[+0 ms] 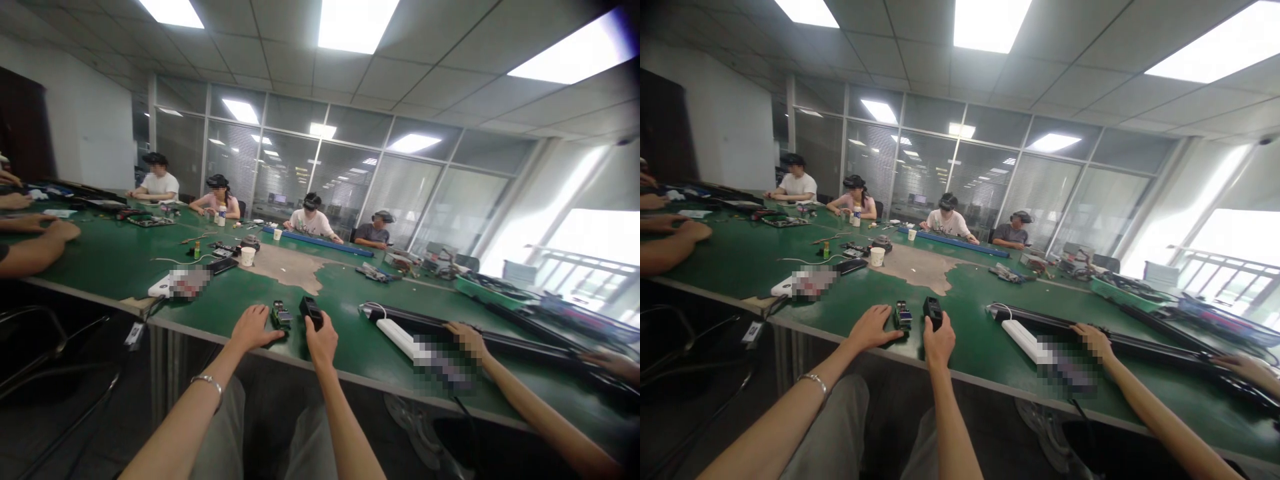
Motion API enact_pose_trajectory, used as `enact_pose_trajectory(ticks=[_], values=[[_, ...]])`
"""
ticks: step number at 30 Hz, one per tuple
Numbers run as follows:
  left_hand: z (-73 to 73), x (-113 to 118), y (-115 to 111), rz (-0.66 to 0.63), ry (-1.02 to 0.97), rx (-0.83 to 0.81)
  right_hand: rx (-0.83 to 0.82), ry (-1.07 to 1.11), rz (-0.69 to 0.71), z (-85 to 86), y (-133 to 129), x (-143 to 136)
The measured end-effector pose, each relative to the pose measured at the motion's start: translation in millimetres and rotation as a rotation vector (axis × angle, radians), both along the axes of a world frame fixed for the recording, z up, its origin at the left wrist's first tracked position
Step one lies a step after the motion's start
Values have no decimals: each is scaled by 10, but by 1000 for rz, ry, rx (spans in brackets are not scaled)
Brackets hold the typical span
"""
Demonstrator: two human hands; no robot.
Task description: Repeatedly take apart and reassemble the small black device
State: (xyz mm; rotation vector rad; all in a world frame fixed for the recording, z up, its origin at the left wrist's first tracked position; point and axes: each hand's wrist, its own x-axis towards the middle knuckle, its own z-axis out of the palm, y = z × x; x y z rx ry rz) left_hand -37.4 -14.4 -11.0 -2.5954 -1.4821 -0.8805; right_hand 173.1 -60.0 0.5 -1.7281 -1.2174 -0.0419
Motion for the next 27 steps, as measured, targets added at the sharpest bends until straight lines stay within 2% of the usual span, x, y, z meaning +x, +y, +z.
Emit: enact_pose_trajectory(ticks=[3, 7, 15, 19, 22, 27], values=[[-3, -1, 5, -7, 1, -7, -26, -16, 2, -117, -9, -4], [-15, -4, 8, 7, -6, -6, 26, -151, -6, -217, 17, -21], [-32, -15, 12, 1, 2, 2, 4, -250, -37, -293, 34, -6], [-29, -10, 16, 3, 2, -6, -33, -238, -17, -287, 1, -22], [-36, -8, 21, 4, -8, -4, -27, -142, 18, -246, -22, -15], [-46, -10, 21, 5, -12, 16, 50, 45, 14, -44, -5, -80]])
